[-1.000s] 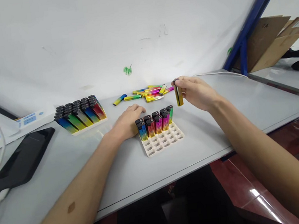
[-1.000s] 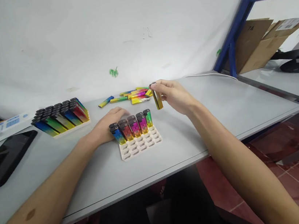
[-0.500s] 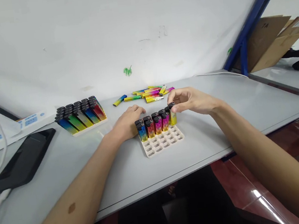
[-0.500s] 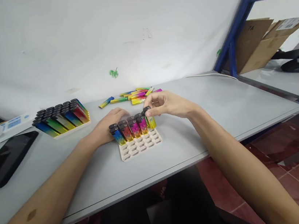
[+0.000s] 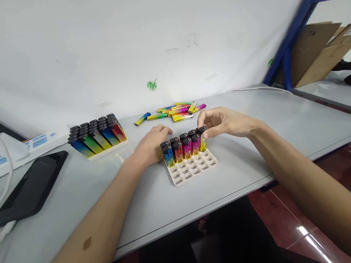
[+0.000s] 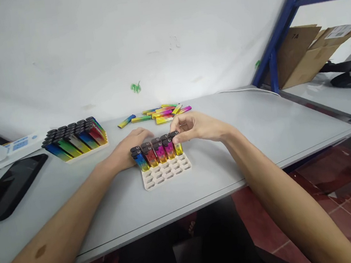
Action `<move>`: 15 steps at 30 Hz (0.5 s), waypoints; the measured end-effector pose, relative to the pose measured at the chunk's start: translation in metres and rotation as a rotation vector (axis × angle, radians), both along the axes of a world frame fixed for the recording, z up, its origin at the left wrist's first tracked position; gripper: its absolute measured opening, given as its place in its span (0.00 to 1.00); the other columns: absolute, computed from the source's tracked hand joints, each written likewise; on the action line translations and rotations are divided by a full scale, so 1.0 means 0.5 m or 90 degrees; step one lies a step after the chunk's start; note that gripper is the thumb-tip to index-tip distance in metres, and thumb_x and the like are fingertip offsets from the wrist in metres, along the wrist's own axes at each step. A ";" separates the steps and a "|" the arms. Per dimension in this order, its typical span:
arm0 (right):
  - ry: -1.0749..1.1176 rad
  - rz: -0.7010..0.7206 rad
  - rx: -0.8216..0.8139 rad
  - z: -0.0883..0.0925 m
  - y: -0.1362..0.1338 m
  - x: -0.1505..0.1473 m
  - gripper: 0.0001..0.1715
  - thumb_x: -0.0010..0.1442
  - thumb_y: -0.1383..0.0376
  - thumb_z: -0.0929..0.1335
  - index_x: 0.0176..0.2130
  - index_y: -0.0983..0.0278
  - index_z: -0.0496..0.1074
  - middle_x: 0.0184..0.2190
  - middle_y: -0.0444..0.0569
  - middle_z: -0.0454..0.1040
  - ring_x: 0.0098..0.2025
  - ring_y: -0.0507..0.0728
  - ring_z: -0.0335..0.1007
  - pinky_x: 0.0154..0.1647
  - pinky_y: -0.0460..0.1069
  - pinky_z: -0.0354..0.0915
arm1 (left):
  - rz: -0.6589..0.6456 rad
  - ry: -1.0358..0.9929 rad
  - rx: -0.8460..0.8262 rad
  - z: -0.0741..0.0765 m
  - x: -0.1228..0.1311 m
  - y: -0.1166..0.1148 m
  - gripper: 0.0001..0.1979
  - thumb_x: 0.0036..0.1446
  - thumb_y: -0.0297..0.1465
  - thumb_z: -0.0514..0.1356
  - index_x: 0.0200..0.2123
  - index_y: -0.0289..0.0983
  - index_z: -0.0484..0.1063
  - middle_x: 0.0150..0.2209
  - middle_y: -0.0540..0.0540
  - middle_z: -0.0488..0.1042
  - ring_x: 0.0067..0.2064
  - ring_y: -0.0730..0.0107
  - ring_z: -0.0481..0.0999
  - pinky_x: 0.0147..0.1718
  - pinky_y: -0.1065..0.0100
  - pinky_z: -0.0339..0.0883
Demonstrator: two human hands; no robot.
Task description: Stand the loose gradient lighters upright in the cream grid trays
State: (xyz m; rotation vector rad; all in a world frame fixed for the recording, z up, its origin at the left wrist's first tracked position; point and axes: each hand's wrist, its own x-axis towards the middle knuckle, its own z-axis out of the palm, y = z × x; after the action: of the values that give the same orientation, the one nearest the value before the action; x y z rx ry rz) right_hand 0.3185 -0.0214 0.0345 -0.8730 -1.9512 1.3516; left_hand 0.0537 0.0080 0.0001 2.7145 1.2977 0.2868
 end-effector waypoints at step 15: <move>-0.050 -0.310 0.093 -0.034 0.035 -0.004 0.17 0.63 0.50 0.67 0.36 0.62 0.69 0.25 0.42 0.65 0.27 0.52 0.61 0.32 0.49 0.59 | 0.024 -0.022 -0.005 -0.009 0.001 0.003 0.16 0.63 0.35 0.53 0.51 0.38 0.68 0.54 0.40 0.70 0.56 0.54 0.68 0.53 0.56 0.66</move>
State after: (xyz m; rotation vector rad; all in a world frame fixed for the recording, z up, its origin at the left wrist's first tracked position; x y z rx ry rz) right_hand 0.3166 -0.0041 0.0176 -1.2421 -1.7147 0.8927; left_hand 0.0543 0.0093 -0.0045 2.6694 1.3385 0.3294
